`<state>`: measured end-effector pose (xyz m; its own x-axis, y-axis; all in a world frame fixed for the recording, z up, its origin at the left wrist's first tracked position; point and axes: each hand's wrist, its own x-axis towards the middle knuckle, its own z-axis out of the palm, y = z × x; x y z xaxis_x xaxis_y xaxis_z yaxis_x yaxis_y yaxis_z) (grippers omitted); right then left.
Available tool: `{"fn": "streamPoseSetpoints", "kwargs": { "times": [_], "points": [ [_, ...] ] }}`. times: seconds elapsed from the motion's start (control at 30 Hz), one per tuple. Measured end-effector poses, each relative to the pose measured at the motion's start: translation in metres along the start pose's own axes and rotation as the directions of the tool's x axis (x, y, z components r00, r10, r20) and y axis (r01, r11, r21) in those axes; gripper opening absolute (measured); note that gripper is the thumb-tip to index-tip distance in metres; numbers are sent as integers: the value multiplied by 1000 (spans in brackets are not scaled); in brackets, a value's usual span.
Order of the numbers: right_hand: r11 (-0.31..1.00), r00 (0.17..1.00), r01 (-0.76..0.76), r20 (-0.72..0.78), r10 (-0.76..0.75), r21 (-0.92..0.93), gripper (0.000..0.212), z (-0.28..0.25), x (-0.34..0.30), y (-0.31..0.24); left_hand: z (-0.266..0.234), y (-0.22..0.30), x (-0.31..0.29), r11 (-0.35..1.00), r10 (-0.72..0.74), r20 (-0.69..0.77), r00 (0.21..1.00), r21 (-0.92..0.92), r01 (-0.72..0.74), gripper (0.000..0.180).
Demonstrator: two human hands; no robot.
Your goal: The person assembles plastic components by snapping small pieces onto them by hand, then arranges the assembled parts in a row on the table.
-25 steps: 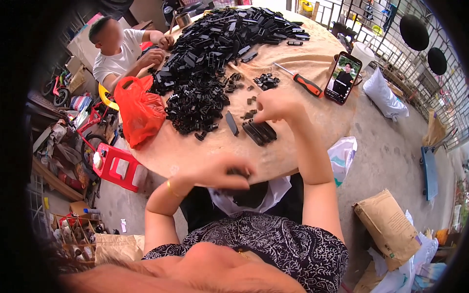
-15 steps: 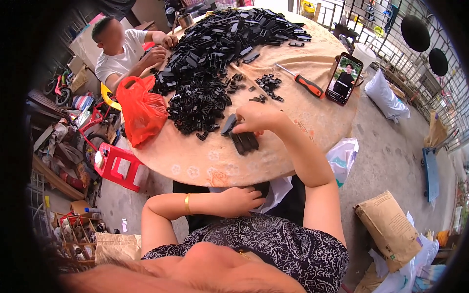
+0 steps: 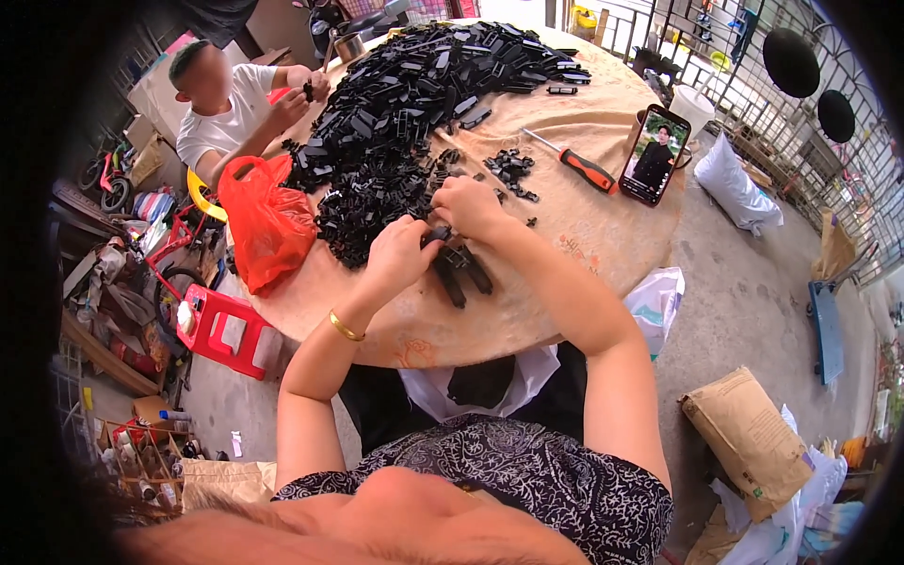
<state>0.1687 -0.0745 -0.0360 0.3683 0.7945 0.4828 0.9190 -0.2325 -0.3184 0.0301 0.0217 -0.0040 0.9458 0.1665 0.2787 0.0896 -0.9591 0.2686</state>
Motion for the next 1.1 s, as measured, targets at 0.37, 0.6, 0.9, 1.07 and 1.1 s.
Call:
{"fn": "streamPoseSetpoints", "kwargs": {
  "times": [0.37, 0.6, 0.9, 1.07, 1.1],
  "points": [
    [996, 997, -77, -10, 77, -53, 19, -2, 6, -6, -25, -32, 13, -63, -242, 247, 938, -969, 239, 27],
    [993, 992, -121, -24, 121, 6, 16, -7, 3, -2, -14, -38, 12, -290, -30, 373, 928, -891, 349, 30],
    [915, 955, -122, -206, 214, 384, 21, -29, 5, -18, -14, -36, 12, -288, 2, 333, 943, -903, 319, 30],
    [771, 960, 50, -244, 139, 635, 19, -48, -4, -50, -16, -32, 10, -358, 0, 286, 958, -894, 267, 30],
    [790, 957, 102, -277, 88, 604, 19, -49, -5, -50, -14, -32, 9, -293, -62, 265, 962, -926, 237, 30]
  ]
}}
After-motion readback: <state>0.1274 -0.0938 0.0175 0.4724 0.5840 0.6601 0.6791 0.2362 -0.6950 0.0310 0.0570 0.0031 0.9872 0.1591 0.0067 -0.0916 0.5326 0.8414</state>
